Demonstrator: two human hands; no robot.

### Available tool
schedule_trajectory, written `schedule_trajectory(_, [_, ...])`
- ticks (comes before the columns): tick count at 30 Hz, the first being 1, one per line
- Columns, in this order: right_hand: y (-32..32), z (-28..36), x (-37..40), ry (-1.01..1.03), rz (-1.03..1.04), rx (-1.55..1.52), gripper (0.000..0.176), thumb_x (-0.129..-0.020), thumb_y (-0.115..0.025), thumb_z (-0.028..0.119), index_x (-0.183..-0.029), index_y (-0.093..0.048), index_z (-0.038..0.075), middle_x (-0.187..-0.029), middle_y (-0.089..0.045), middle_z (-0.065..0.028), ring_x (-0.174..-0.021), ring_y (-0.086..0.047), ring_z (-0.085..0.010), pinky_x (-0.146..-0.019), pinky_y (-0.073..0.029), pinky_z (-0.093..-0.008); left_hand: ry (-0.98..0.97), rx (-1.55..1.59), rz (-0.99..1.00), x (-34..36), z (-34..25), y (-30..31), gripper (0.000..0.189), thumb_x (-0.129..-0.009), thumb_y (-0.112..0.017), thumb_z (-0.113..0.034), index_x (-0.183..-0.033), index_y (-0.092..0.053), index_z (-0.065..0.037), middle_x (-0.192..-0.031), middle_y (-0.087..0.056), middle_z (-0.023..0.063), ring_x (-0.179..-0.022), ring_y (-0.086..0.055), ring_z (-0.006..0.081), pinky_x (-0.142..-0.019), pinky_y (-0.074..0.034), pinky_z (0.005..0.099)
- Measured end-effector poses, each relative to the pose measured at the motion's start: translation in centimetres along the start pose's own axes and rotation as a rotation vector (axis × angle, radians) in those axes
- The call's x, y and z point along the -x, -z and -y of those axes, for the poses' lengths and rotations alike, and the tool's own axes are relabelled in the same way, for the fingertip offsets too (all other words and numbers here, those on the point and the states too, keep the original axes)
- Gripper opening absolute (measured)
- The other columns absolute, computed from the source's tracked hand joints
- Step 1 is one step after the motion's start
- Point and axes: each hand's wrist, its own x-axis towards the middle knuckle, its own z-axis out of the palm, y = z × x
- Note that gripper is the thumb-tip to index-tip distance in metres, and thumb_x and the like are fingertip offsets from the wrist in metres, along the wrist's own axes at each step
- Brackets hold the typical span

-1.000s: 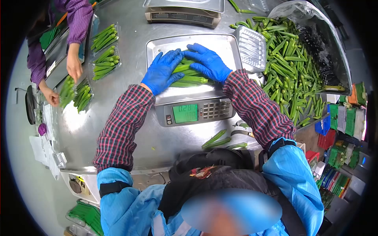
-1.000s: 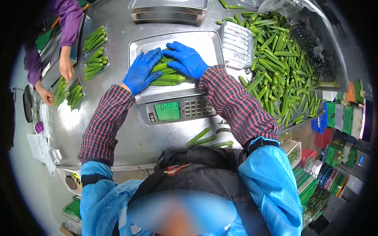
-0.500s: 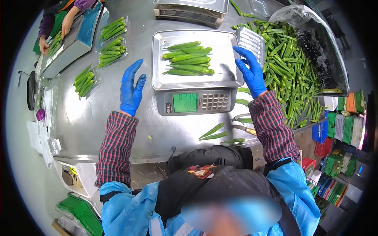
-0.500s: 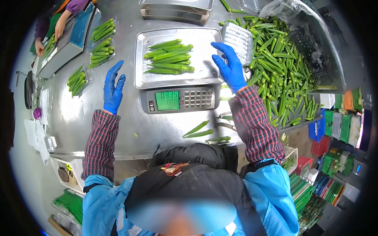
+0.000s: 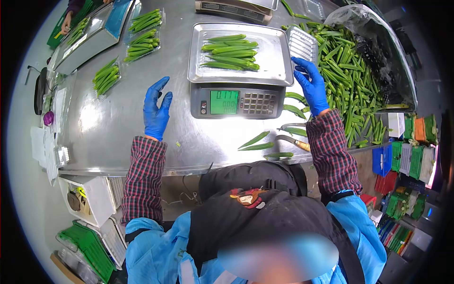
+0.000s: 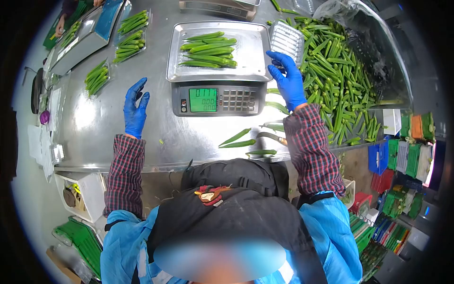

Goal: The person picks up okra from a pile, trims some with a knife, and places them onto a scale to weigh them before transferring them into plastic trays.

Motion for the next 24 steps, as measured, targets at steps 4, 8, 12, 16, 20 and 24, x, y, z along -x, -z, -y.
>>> schedule_trajectory(4, [0.7, 0.6, 0.3, 0.006, 0.003, 0.017, 0.035, -0.084, -0.062, 0.006, -0.119, -0.061, 0.011, -0.112, -0.056, -0.004, -0.097, -0.054, -0.0141, -0.085, -0.045, -0.0284, -0.004, -0.001, 0.005, 0.0, -0.1, -0.2, 0.038, -0.085, -0.061, -0.006, -0.122, -0.056, -0.011, -0.118, -0.057, 0.0064, -0.11, -0.054, 0.0196, -0.092, -0.043, 0.0327])
schedule_trajectory(8, [0.9, -0.2, 0.4, -0.01, -0.032, -0.016, 0.037, -0.082, -0.062, 0.004, -0.119, -0.06, 0.01, -0.112, -0.056, -0.0038, -0.095, -0.054, -0.0142, -0.082, -0.045, -0.0271, -0.034, -0.015, 0.012, -0.9, -1.1, -1.2, 0.039, -0.084, -0.061, -0.006, -0.122, -0.056, -0.01, -0.119, -0.056, 0.0079, -0.111, -0.054, 0.0215, -0.092, -0.043, 0.0332])
schedule_trajectory(12, [-0.1, -0.1, 0.0, -0.048, 0.021, 0.018, 0.041, -0.081, -0.063, 0.003, -0.121, -0.058, 0.011, -0.114, -0.055, -0.0019, -0.102, -0.052, -0.014, -0.084, -0.044, -0.0275, -0.075, -0.014, 0.02, -2.8, -2.2, -3.3, 0.042, -0.08, -0.063, -0.003, -0.121, -0.056, -0.009, -0.118, -0.056, 0.0101, -0.113, -0.053, 0.0241, -0.097, -0.041, 0.0339])
schedule_trajectory(16, [-0.8, -0.4, -0.7, -0.039, 0.051, 0.035, 0.041, -0.081, -0.064, 0.005, -0.121, -0.058, 0.012, -0.11, -0.055, -0.0035, -0.1, -0.053, -0.0144, -0.084, -0.044, -0.0276, -0.142, -0.01, 0.034, -5.1, -3.8, -5.5, 0.043, -0.079, -0.064, -0.003, -0.121, -0.056, -0.008, -0.119, -0.055, 0.0111, -0.115, -0.051, 0.026, -0.1, -0.038, 0.0343])
schedule_trajectory(20, [0.5, -1.4, -2.2, -0.053, -0.031, -0.03, 0.039, -0.083, -0.062, 0.001, -0.12, -0.059, 0.01, -0.097, -0.058, -0.0003, -0.089, -0.053, -0.0108, -0.083, -0.044, -0.0254, -0.126, -0.009, 0.016, -7.1, -3.7, -5.6, 0.043, -0.079, -0.064, -0.002, -0.121, -0.057, -0.008, -0.119, -0.055, 0.0104, -0.115, -0.051, 0.0241, -0.099, -0.039, 0.0336])
schedule_trajectory(24, [1.6, -1.3, -2.3, -0.127, -0.108, -0.156, 0.035, -0.084, -0.06, 0.0, -0.119, -0.06, 0.007, -0.108, -0.062, -0.0033, -0.088, -0.054, -0.0091, -0.079, -0.046, -0.0248, -0.049, 0.036, 0.001, -7.3, -2.6, -4.8, 0.042, -0.079, -0.064, 0.0, -0.119, -0.058, -0.007, -0.119, -0.055, 0.0086, -0.114, -0.052, 0.0208, -0.098, -0.04, 0.032])
